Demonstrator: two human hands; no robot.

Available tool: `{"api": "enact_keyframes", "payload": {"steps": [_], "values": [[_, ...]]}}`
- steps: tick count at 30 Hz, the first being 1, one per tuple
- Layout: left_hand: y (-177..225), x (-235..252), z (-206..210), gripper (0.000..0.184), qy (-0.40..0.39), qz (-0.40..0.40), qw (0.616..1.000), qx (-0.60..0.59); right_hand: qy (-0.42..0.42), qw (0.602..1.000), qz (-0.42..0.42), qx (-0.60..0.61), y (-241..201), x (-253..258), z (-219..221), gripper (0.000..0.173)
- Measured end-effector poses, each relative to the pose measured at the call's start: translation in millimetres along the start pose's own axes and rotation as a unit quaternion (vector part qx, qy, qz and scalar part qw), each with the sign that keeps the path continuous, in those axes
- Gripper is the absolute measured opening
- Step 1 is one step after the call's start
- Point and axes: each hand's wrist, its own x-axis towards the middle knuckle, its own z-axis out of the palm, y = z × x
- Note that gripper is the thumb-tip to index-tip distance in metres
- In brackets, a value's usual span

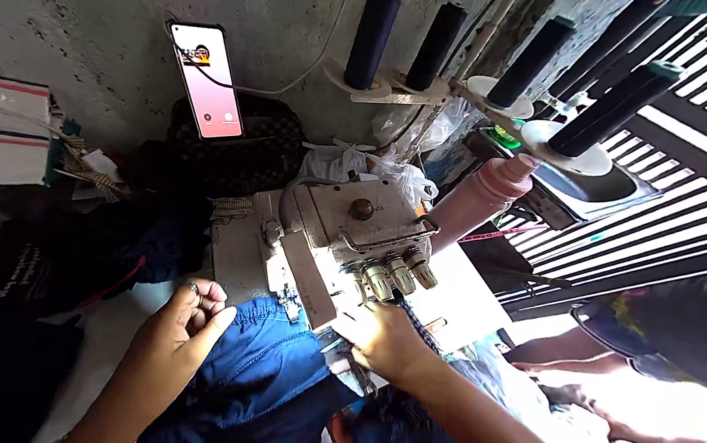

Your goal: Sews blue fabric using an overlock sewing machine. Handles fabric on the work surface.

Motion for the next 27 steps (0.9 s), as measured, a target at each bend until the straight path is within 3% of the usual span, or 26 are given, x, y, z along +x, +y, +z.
{"api": "enact_keyframes", "payload": {"steps": [3,5,8,10,14,17,22,26,27], "values": [[26.3,-14.3,2.4,0.030,0.050,0.110,0.975,0.185,-0.002,0.997,0.070,-0.012,11.8,-15.6,-3.2,0.022],[48.6,-26.5,15.6,0.033,0.067,0.156,0.949,0.265,0.027,0.988,0.141,0.060,11.9,-30.9,-1.0,0.028],[59.5,-34.0,44.0,0.034,0.066,0.163,0.927,0.332,0.109,0.925,0.212,0.295,-20.0,-41.2,19.9,0.023],[61.4,-32.5,54.2,0.033,0.072,0.153,0.919,0.356,0.152,0.882,0.224,0.387,-43.6,-35.0,35.3,0.028],[64.5,-30.1,57.0,0.032,0.070,0.133,0.918,0.366,0.140,0.869,0.264,0.394,-59.9,-17.4,41.4,0.030],[58.6,-25.1,54.5,0.031,0.063,0.111,0.943,0.306,0.113,0.870,0.280,0.391,-59.0,-8.0,37.7,0.025],[66.7,-26.4,59.5,0.034,0.058,0.115,0.936,0.326,0.159,0.885,0.236,0.369,-68.9,-18.1,30.2,0.027],[70.1,-38.6,66.4,0.034,0.091,0.124,0.915,0.372,0.170,0.828,0.306,0.437,-79.1,-49.7,55.3,0.026],[70.5,-40.2,66.0,0.034,0.092,0.125,0.912,0.381,0.184,0.829,0.304,0.431,-80.5,-51.9,59.0,0.026]]}}
